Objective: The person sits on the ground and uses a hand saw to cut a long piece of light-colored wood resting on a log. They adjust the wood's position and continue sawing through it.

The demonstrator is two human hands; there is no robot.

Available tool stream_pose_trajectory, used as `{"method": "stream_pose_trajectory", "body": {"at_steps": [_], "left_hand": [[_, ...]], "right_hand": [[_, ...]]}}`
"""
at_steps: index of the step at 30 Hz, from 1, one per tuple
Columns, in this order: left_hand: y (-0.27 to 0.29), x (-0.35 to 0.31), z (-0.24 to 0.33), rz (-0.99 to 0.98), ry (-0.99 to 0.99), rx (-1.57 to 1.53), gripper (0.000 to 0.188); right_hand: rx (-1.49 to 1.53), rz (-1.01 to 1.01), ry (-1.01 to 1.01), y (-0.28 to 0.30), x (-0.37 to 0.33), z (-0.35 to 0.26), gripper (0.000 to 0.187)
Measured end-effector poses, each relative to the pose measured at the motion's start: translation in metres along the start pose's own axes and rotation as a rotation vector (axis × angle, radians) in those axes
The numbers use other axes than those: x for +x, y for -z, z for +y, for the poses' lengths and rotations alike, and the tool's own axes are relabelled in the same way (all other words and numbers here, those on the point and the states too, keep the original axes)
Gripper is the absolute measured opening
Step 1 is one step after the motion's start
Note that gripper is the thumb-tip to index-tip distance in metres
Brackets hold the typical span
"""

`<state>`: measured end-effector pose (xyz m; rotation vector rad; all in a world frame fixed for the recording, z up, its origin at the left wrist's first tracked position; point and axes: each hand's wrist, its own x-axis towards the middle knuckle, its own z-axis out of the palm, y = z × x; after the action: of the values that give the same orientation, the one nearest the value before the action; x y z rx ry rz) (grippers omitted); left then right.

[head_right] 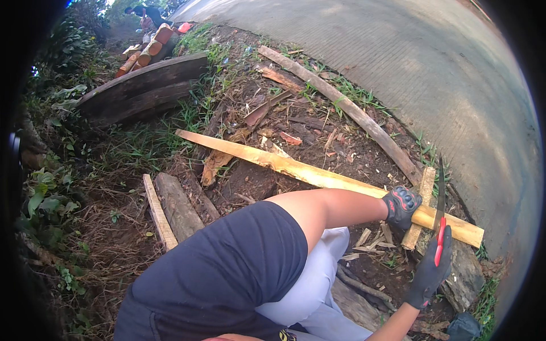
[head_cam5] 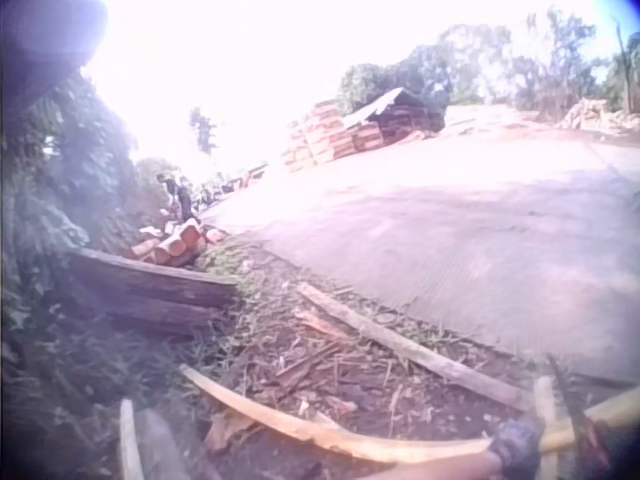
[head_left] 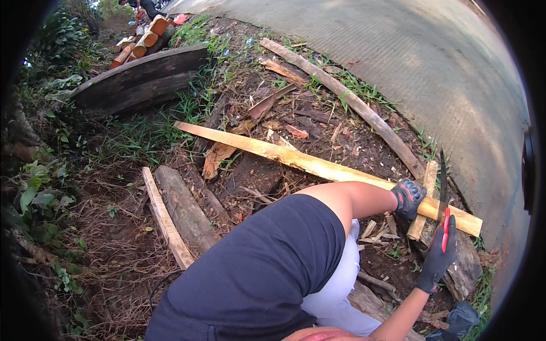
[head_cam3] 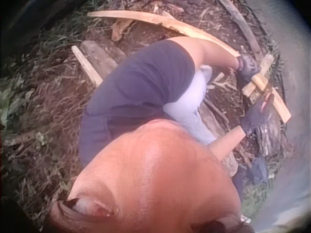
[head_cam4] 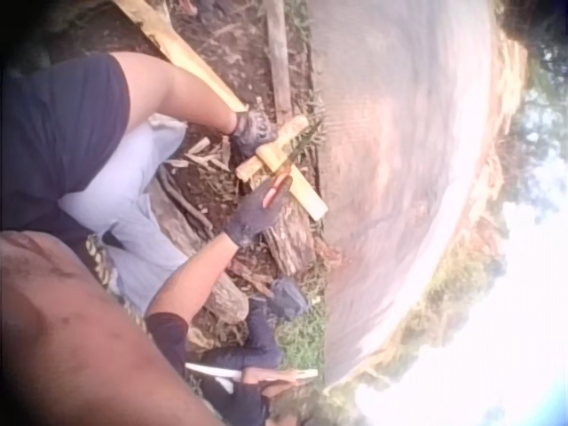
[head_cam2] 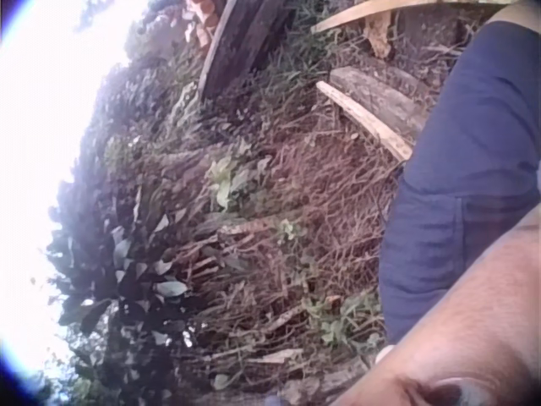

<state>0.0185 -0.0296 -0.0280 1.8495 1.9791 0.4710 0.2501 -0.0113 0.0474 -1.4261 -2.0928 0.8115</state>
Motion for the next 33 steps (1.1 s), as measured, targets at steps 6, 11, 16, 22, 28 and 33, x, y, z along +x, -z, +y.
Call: {"method": "stream_pose_trajectory", "body": {"at_steps": [6, 11, 16, 22, 28, 33], "left_hand": [[-0.003, -0.003, 0.002, 0.009, -0.008, -0.015, 0.053], [0.003, 0.001, 0.002, -0.042, 0.002, -0.022, 0.058], [0.0, 0.003, -0.001, -0.027, 0.007, -0.043, 0.059], [-0.002, -0.003, -0.003, -0.018, -0.003, -0.024, 0.057], [-0.016, -0.001, -0.012, 0.028, 0.034, -0.003, 0.055], [-0.005, 0.008, 0.006, -0.02, -0.017, -0.04, 0.054]], "right_hand": [[0.083, 0.018, 0.181, -0.035, 0.052, 0.013, 0.05], [0.058, 0.035, 0.097, 0.003, -0.029, 0.015, 0.048], [-0.009, -0.01, -0.005, 0.072, -0.155, -0.022, 0.049], [-0.15, -0.123, 0.068, 0.108, -0.155, -0.109, 0.042], [0.014, -0.005, -0.022, 0.036, -0.075, -0.018, 0.05], [0.056, 0.08, 0.235, -0.039, 0.05, 0.028, 0.05]]}}
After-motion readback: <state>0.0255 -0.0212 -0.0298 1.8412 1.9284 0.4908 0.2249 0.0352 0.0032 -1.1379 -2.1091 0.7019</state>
